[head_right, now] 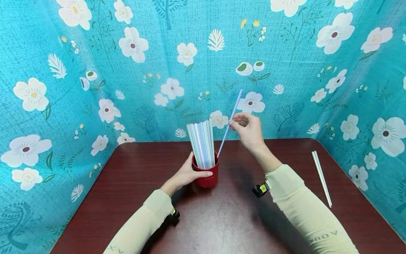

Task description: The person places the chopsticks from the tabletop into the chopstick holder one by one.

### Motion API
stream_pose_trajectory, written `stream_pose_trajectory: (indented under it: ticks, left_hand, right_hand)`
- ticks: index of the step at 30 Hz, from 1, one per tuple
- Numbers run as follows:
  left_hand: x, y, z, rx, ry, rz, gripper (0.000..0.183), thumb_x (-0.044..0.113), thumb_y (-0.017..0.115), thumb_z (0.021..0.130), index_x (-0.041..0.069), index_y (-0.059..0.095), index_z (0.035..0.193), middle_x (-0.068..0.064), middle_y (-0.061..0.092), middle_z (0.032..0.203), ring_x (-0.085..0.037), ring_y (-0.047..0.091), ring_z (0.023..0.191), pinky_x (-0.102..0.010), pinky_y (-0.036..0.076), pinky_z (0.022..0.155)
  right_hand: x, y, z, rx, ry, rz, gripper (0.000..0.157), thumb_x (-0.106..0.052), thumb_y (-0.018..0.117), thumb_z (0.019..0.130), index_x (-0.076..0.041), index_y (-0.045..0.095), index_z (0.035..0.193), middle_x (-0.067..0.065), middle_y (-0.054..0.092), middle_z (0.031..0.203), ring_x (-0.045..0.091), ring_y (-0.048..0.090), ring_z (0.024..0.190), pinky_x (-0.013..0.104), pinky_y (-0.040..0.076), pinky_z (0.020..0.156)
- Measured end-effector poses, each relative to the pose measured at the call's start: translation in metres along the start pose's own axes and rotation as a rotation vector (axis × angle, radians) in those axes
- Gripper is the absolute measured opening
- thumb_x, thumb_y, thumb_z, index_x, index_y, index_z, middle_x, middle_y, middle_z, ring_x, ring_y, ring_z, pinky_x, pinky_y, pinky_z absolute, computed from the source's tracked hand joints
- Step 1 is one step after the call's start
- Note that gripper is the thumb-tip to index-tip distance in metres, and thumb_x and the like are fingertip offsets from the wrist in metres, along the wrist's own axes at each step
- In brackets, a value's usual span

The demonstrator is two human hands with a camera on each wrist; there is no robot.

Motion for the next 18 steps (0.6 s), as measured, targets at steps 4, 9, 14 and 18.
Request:
stream_pose_trajectory:
  ticks: [4,9,14,18]
  left_hand:
    - [0.0,0.001,0.0,0.0,0.001,-0.01,0.095,0.039,0.091,0.075,0.036,0.031,0.149,0.009,0.048,0.145,-0.019,0.044,0.133,-0.045,0.055,0.097]
    - [0.001,0.001,-0.001,-0.003,-0.002,-0.014,0.096,0.039,0.091,0.075,0.036,0.031,0.15,0.009,0.049,0.145,-0.019,0.045,0.133,-0.045,0.054,0.099]
    - [0.001,0.0,0.0,0.001,-0.002,-0.007,0.097,0.039,0.091,0.075,0.037,0.03,0.151,0.009,0.048,0.145,-0.018,0.045,0.133,-0.046,0.053,0.1]
    - [0.0,0.001,0.001,-0.003,-0.005,-0.016,0.097,0.036,0.09,0.077,0.034,0.029,0.152,0.007,0.047,0.147,-0.02,0.045,0.133,-0.047,0.05,0.103]
  right_hand:
    - [0.001,0.01,-0.003,-0.03,-0.024,-0.048,0.025,-0.013,0.074,0.095,0.005,0.068,0.112,0.021,0.072,0.102,0.013,0.073,0.081,0.02,0.059,0.076]
    - [0.006,0.022,-0.008,-0.075,-0.083,-0.135,0.022,-0.011,0.073,0.096,0.005,0.069,0.11,0.02,0.073,0.1,0.023,0.075,0.087,0.023,0.059,0.078]
    - [0.012,0.035,-0.013,-0.126,-0.131,-0.233,0.019,-0.011,0.073,0.095,0.004,0.069,0.107,0.014,0.073,0.096,0.027,0.074,0.09,0.044,0.059,0.087]
    - [0.021,0.049,-0.019,-0.187,-0.141,-0.264,0.013,-0.007,0.073,0.094,0.001,0.068,0.103,0.012,0.074,0.093,0.024,0.074,0.085,0.047,0.059,0.083]
Point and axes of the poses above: each hand's wrist, its own z-axis towards the middle knuckle, its own y-axis out of the palm, x = y × z, the point moved 8 cm from there along z, towards the middle knuckle
